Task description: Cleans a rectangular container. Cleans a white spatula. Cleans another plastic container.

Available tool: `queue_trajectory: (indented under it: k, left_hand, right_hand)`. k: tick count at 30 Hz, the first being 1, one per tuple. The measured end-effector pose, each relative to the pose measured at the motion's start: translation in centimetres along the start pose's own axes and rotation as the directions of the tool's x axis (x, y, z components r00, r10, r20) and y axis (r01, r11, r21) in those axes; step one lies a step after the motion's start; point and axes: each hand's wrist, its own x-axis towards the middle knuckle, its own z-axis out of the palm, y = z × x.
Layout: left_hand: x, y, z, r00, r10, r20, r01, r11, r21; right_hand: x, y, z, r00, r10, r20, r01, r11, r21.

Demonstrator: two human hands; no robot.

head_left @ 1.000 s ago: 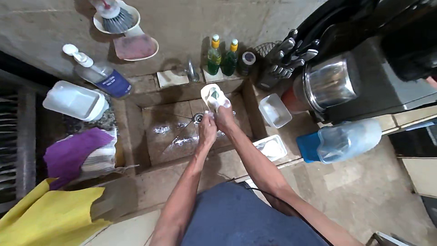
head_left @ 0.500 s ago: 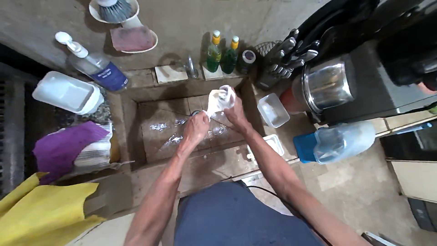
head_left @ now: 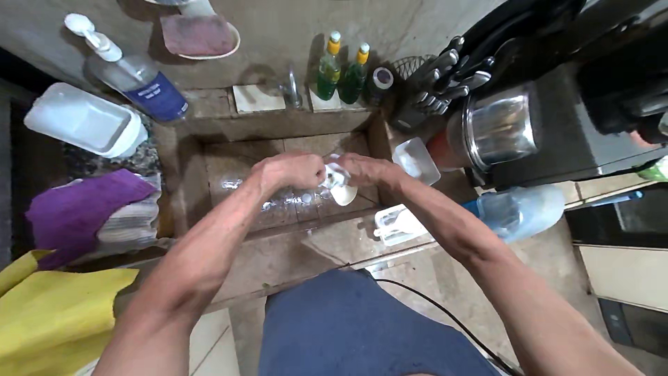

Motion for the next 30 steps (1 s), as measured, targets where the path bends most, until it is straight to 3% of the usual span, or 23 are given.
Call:
queue_trajectory:
  k: [1,2,3,7,9,12,14,16,18,22,24,26,28,30]
  left_hand:
    - [0.8,-2.1,2.1,0.994,-0.074,0.086,0.076,0.997,-0.011]
    - [1.6,-2.8,2.7,0.951,-0.210,0.227,0.215,0.977,0.002]
    - [2.0,-2.8,2.9,0.907,-0.313,0.283,0.325,0.946,0.005]
    - [1.1,-2.0,3.7,0.831,-0.515,0.209,0.551,0.812,-0.190]
    - [0.8,-1.7,4.6,0.797,-0.590,0.129,0.600,0.745,-0.292]
    - [0.9,-0.8,6.2,0.711,-0.700,0.066,0.673,0.649,-0.356]
    - [1.0,-0.8,7.2,0.671,-0.740,0.041,0.694,0.607,-0.387]
    - [0.9,-0.8,7.7,0.657,-0.752,0.055,0.693,0.575,-0.434]
    - [1.0,-0.3,7.7,0.646,-0.757,0.096,0.703,0.542,-0.460]
    - [1.6,1.9,7.9,0.612,-0.787,0.079,0.716,0.509,-0.477]
    - [1.7,3.8,8.1,0.592,-0.806,0.011,0.712,0.517,-0.475]
    - [1.6,4.1,8.9,0.574,-0.819,-0.018,0.727,0.520,-0.449]
    - [1.1,3.6,9.9,0.551,-0.834,-0.014,0.747,0.501,-0.436]
    - [0.6,3.2,10.3,0.537,-0.844,0.007,0.755,0.477,-0.449]
  right_hand:
    - [-0.2,0.4,0.1,1.000,0.000,-0.023,0.000,1.000,0.023]
    - [-0.3,1.0,0.3,0.998,0.009,-0.060,-0.005,0.998,0.058]
    - [-0.6,1.8,0.3,0.994,0.033,-0.107,-0.024,0.996,0.089]
    - [-1.3,3.6,1.0,0.910,0.158,-0.384,-0.087,0.977,0.195]
    - [-1.0,3.2,1.7,0.808,0.271,-0.524,-0.141,0.951,0.274]
    - [-0.4,1.9,2.3,0.647,0.328,-0.689,-0.092,0.930,0.357]
    - [-0.1,1.6,2.5,0.497,0.295,-0.816,-0.006,0.942,0.337]
    - [0.0,1.7,2.5,0.398,0.241,-0.885,-0.053,0.969,0.241]
    - [0.2,1.3,2.5,0.403,0.187,-0.896,-0.218,0.970,0.104]
    - [1.4,0.9,4.3,0.507,0.162,-0.847,-0.372,0.927,-0.045]
    - [1.8,1.0,5.8,0.538,0.214,-0.815,-0.374,0.927,-0.003]
    - [1.7,0.4,6.4,0.576,0.330,-0.748,-0.334,0.930,0.154]
    - [1.3,-0.4,6.2,0.675,0.393,-0.624,-0.270,0.919,0.287]
    - [1.2,-0.7,6.3,0.745,0.363,-0.559,-0.259,0.930,0.259]
